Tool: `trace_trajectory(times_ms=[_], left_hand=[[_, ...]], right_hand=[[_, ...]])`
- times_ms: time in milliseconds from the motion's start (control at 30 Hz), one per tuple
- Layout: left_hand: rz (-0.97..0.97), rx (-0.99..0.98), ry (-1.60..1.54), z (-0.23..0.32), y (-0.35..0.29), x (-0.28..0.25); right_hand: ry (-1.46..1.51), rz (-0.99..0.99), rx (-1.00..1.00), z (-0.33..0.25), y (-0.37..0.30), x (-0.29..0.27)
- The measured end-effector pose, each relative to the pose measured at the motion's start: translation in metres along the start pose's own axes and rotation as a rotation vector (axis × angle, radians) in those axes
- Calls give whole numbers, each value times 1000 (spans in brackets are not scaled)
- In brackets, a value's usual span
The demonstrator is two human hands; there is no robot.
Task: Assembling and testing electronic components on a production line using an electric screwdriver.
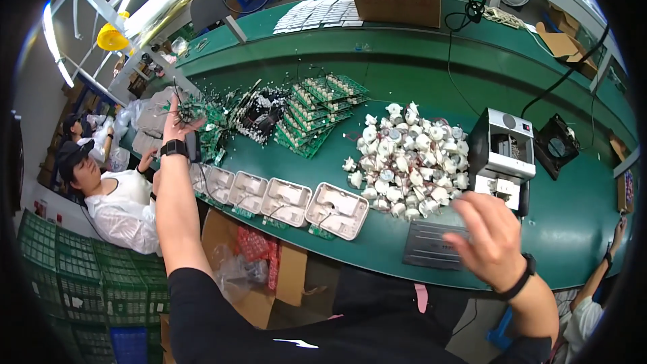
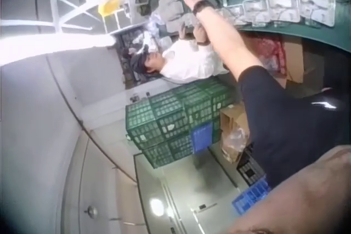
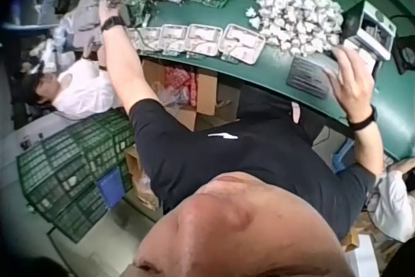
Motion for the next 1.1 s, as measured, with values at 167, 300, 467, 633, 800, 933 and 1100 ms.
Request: trace_trajectory(times_ms=[167, 300, 467, 633, 800, 933, 1100], left_hand=[[148, -37, -120, -30, 96, -51], [267, 501, 121, 13, 103, -141], [56, 692, 210, -43, -159, 42], [-570, 710, 561, -153, -337, 47], [-861, 83, 529, -266, -434, 45], [-1139, -117, 607, -285, -466, 62], [-1257, -142, 376, -252, -435, 142]], right_hand=[[-161, -91, 532, 13, -90, -30], [6, -215, 823, 15, -120, -13], [-36, -382, 414, 24, -135, 23], [-22, -460, 243, 47, -152, 55], [26, -418, 234, 40, -166, 54], [5, -320, 182, 32, -144, 26], [51, -89, 190, 30, -41, -3]])
Point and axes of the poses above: each hand's wrist, its own y-axis towards the middle knuckle, its own x-axis out of the palm, z = x × y, the point moved 2 cm from there along y, towards the middle knuckle, and after that the axes turned 12 degrees about z, right-handed, at the moved point
